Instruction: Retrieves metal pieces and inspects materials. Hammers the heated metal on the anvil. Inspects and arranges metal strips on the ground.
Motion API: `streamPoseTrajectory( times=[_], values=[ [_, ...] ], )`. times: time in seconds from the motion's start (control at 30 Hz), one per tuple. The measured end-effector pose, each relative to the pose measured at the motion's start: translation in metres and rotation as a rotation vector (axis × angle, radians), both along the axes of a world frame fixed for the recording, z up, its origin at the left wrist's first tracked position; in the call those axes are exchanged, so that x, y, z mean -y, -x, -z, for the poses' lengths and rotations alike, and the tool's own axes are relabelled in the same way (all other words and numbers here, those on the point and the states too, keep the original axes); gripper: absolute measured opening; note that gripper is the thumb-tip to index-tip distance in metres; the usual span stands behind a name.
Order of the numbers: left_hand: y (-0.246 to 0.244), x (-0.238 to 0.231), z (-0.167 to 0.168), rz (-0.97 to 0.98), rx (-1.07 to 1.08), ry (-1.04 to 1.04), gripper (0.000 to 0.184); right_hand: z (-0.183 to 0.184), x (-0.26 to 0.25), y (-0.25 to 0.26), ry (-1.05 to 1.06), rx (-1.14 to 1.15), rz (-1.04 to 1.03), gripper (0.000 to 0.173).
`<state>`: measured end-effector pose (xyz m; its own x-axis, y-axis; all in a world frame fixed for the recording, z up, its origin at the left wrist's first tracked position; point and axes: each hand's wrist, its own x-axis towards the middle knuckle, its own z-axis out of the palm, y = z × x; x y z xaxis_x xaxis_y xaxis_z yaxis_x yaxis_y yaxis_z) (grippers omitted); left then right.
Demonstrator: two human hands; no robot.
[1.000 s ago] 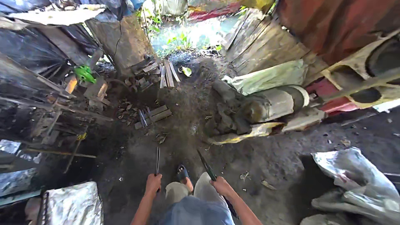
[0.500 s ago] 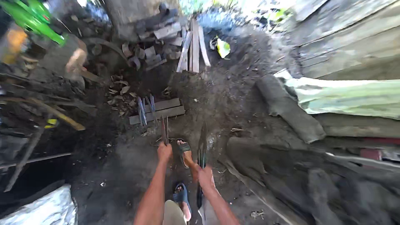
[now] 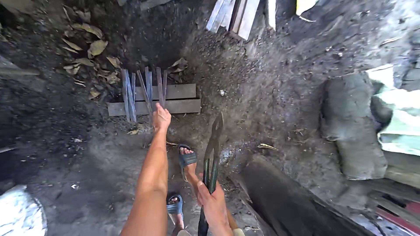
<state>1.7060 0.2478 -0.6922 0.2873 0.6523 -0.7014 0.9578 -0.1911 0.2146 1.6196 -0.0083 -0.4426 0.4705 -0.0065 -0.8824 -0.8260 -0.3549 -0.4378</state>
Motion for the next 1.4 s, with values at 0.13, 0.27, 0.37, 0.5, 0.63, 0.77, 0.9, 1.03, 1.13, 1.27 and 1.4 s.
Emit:
streamPoseTrajectory(
  times=[0.13, 0.27, 0.37, 0.5, 0.63, 0.77, 0.9, 1.03, 1.13, 1.27, 1.4],
  values=[
    [-0.002, 0.004, 0.004, 0.212, -0.191, -0.084, 0.055, 0.004, -0.008, -0.01, 0.024, -0.071, -0.025, 0.036],
    [-0.002, 0.001, 0.003, 0.236, -0.217, -0.07, 0.054, 0.009, -0.013, -0.016, 0.06, -0.115, -0.062, 0.033],
    [0.001, -0.004, -0.009, 0.166, -0.15, -0.07, 0.057, 0.013, -0.016, -0.019, 0.052, -0.125, -0.074, 0.033],
    [0.022, -0.031, -0.025, -0.069, -0.027, -0.15, 0.055, 0.016, -0.019, -0.025, 0.043, -0.13, -0.08, 0.034],
    [0.038, -0.053, 0.006, -0.156, -0.025, -0.088, 0.06, 0.016, -0.023, -0.026, 0.041, -0.115, -0.077, 0.034],
    [0.029, -0.061, 0.026, -0.115, -0.065, -0.031, 0.058, 0.018, -0.026, -0.021, 0.042, -0.118, -0.092, 0.035],
    [0.041, -0.064, 0.026, -0.067, -0.064, -0.056, 0.056, 0.017, -0.031, -0.016, 0.029, -0.125, -0.123, 0.035],
    [0.052, -0.058, 0.027, -0.01, -0.067, -0.062, 0.057, 0.016, -0.032, -0.012, 0.028, -0.12, -0.142, 0.035],
    [0.05, -0.056, 0.029, -0.033, -0.085, -0.058, 0.056, 0.016, -0.032, -0.008, 0.021, -0.119, -0.145, 0.035],
    [0.044, -0.05, 0.029, -0.027, -0.13, -0.072, 0.068, 0.015, -0.033, -0.007, 0.012, -0.123, -0.142, 0.034],
    [0.046, -0.053, 0.032, 0.003, -0.09, -0.034, 0.078, 0.014, -0.034, -0.01, 0.029, -0.134, -0.165, 0.036]
  ],
)
